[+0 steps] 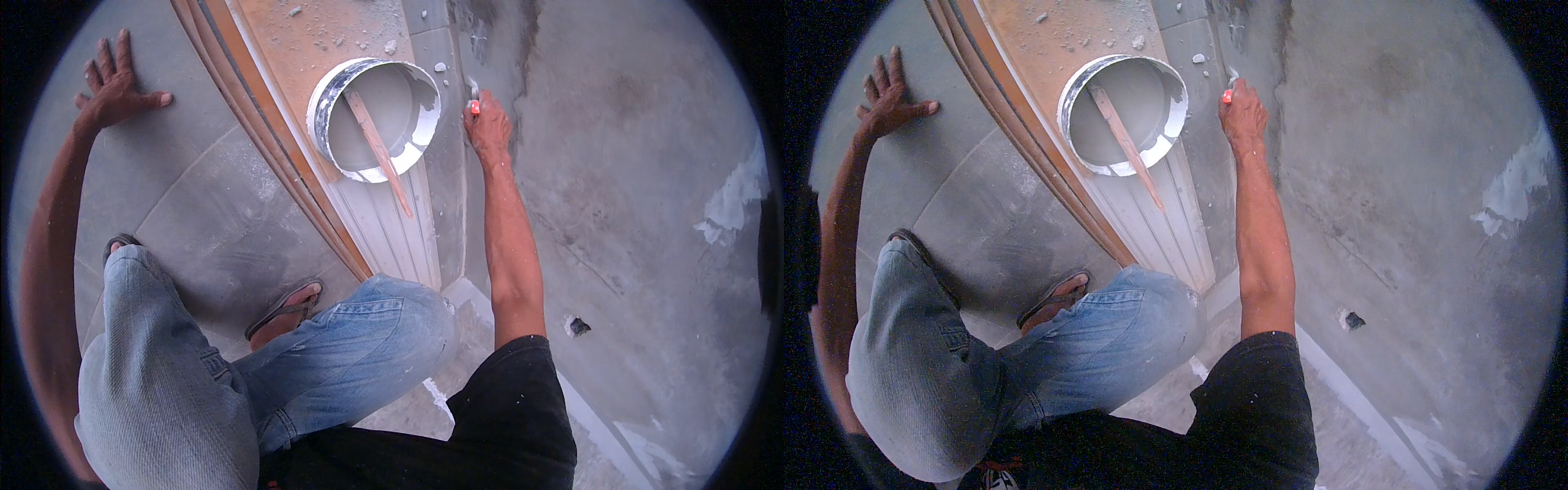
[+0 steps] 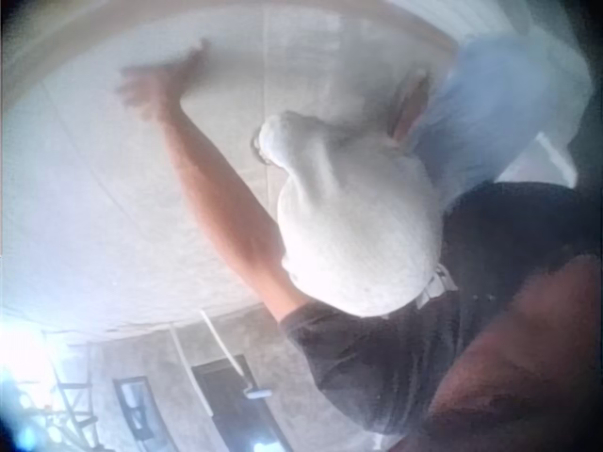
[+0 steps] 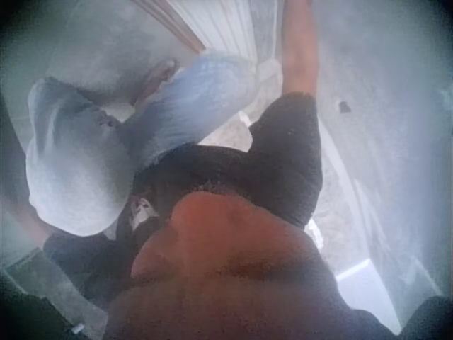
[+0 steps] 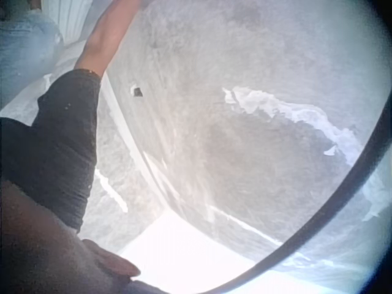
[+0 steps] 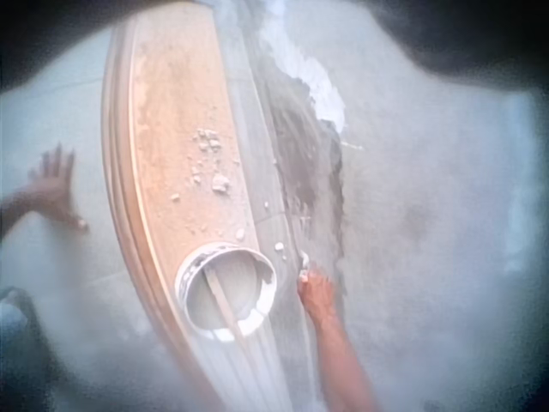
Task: The person applies a white substance to a wall corner using a brush, dipping it into a bucket and smoothing the filler onto the concrete surface.
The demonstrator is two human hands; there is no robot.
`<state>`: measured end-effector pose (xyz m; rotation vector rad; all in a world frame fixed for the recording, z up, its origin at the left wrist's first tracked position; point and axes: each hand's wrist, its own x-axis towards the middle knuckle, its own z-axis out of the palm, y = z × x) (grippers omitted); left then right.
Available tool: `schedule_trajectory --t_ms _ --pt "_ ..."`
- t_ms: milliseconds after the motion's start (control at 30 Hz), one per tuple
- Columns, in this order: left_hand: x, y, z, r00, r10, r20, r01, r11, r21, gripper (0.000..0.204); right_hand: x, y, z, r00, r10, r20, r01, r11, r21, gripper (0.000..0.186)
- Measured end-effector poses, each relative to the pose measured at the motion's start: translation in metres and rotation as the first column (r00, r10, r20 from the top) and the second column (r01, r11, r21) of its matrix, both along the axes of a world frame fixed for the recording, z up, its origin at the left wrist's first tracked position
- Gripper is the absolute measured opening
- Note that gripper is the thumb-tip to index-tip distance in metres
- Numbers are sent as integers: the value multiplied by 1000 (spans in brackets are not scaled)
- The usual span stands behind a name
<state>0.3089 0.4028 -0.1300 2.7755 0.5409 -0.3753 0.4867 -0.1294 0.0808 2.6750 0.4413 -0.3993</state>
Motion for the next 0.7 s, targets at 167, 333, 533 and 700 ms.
schedule_trajectory --t_ms 167,333,533,700 --pt "-1 1 0 1000 -4 -13 4 1000 7 134 -6 -7 2 1000 -5 -3 5 1000 0 27" --pt "2 -3 -3 1000 -10 28 10 1000 -4 134 -13 -17 8 1000 -27 6 27 999 -30 27" --pt "-1 2 -4 1000 -9 21 9 1000 5 134 -19 -21 7 998 -68 -7 67 996 -53 27" --pt "-2 1 -2 997 -16 69 16 1000 11 134 -21 -16 10 999 -52 3 52 998 24 29"
